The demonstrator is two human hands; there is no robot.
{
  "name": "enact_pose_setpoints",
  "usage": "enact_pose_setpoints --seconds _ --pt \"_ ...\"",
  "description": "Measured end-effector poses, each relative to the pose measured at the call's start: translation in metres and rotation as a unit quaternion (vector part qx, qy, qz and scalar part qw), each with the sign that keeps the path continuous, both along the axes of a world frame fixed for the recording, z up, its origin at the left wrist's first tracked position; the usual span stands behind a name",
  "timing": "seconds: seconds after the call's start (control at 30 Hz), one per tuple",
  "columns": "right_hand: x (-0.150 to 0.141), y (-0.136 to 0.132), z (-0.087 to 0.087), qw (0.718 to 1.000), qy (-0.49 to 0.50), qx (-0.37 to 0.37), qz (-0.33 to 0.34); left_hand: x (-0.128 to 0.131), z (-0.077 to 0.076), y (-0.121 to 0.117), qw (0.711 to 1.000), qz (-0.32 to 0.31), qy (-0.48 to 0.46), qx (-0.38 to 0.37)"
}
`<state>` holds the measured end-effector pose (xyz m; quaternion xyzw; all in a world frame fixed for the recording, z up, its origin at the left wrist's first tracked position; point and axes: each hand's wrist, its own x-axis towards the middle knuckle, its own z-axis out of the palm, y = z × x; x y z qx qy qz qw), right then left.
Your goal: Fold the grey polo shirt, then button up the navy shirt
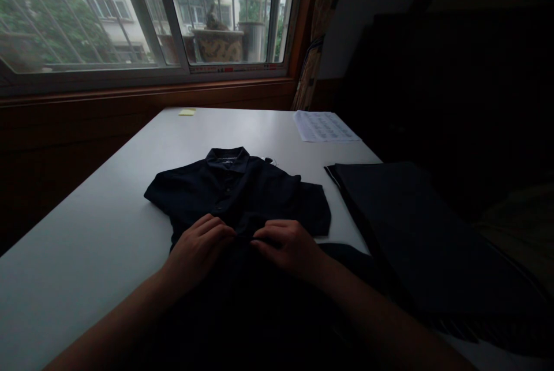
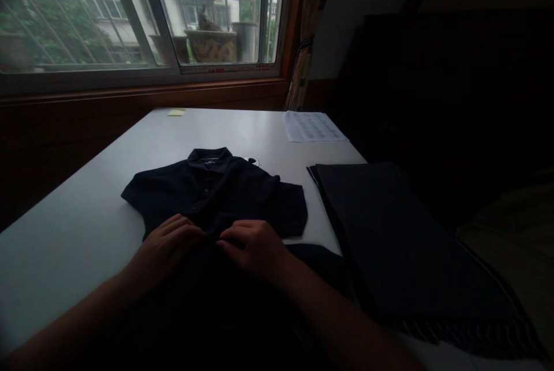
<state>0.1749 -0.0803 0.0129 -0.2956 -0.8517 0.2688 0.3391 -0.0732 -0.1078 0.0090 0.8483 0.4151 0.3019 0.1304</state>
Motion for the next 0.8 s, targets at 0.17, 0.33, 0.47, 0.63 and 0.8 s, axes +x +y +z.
enact_pose_setpoints --seconds 0.17,0.33,0.47,0.63,0.8 --pt "-0.0005 0.0017 -0.0007 1.0 0.003 0.006 0.004 0.0003 0.0004 -0.0005 1.0 -0.004 0.001 -0.006" --pt "-0.0008 0.0019 0.0002 1.0 -0.003 0.017 0.009 0.0004 -0.0016 -0.0001 1.0 -0.003 0.0 -0.008" --pt "-0.0004 0.0017 -0.0007 1.0 -0.002 0.014 0.01 0.0013 -0.0032 -0.0007 1.0 -0.009 -0.011 -0.012" --pt "0.0 0.0023 -0.004 0.999 -0.017 0.033 0.023 0.0032 -0.0044 -0.0016 0.999 -0.037 -0.02 -0.008" --pt "-0.0006 0.0024 -0.0052 0.998 -0.034 0.036 0.036 0.0057 -0.0051 -0.002 0.998 -0.061 -0.026 -0.001"
